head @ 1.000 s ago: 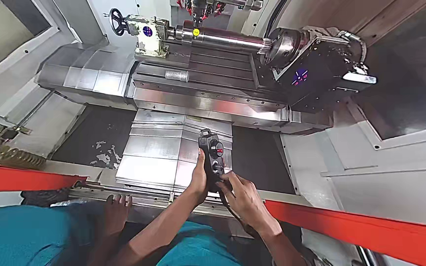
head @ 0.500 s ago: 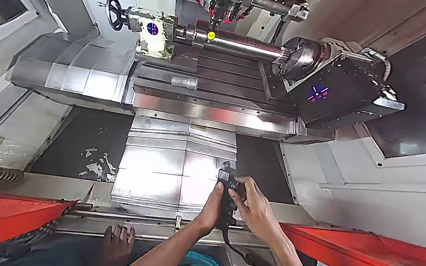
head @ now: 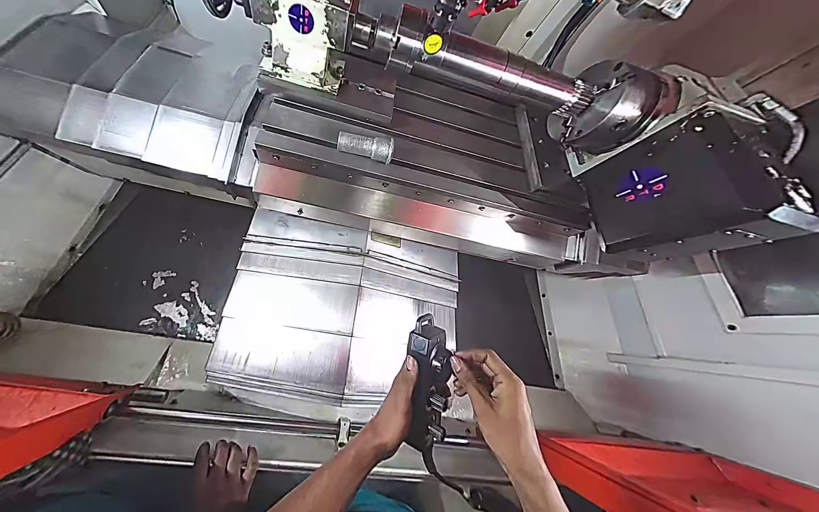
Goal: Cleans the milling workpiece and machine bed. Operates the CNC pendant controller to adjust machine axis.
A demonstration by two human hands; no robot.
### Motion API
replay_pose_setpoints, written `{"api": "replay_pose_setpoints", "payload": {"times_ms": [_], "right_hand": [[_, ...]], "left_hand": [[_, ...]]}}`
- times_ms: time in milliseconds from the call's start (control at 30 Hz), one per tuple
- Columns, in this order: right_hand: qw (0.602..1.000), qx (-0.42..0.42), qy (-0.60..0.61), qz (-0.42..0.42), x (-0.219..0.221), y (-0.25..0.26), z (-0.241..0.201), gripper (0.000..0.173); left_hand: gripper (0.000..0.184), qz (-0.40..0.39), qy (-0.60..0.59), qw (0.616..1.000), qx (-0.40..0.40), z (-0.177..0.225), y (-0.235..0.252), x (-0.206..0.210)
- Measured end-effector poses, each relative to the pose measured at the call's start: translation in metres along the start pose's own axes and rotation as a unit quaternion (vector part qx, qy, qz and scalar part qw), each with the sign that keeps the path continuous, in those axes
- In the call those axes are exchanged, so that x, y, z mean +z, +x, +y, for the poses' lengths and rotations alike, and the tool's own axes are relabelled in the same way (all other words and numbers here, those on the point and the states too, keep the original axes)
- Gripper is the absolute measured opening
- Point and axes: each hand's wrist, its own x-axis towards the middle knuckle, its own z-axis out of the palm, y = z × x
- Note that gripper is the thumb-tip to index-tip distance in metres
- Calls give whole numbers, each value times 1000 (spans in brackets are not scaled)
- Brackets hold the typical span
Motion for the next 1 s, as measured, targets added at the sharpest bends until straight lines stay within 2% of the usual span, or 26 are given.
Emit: {"api": "replay_pose_setpoints", "payload": {"times_ms": [67,200,333,400,467,533,600,667,733,800,867,1000], "right_hand": [[1000,0,18,-7,0,-1,-6,15],[998,-28,-25,-54,1,-17,0,17],[998,-3,-15,-53,-12,-12,7,16],[998,-24,-20,-49,-15,-11,-3,16],[995,-53,-25,-80,-16,-16,-3,16],[993,-40,-41,-103,-20,-17,4,16],[995,-29,-57,-80,-24,-12,6,16],[995,-62,-56,-60,-22,-9,0,16],[989,-103,-73,-82,-20,-14,-3,17],[984,-106,-96,-103,-25,-15,3,17],[985,-107,-114,-79,-30,-11,6,16],[984,-150,-93,-38,-24,-10,-3,16]], "left_hand": [[81,-11,11,1000,9,-3,-1,-2],[79,25,20,999,-2,3,-6,-2],[88,-10,15,1000,13,-2,-9,-1],[89,-18,15,1000,17,-4,-9,3],[91,-10,21,1000,19,-1,-10,3],[90,-9,30,999,20,1,-10,1],[93,-28,33,999,25,0,-10,0],[93,-35,23,999,33,-4,-9,1],[87,-20,21,999,32,-2,-10,2],[89,-14,26,999,33,2,-11,1],[96,-35,38,998,40,1,-12,0],[91,-56,-3,997,44,-8,-10,2]]}}
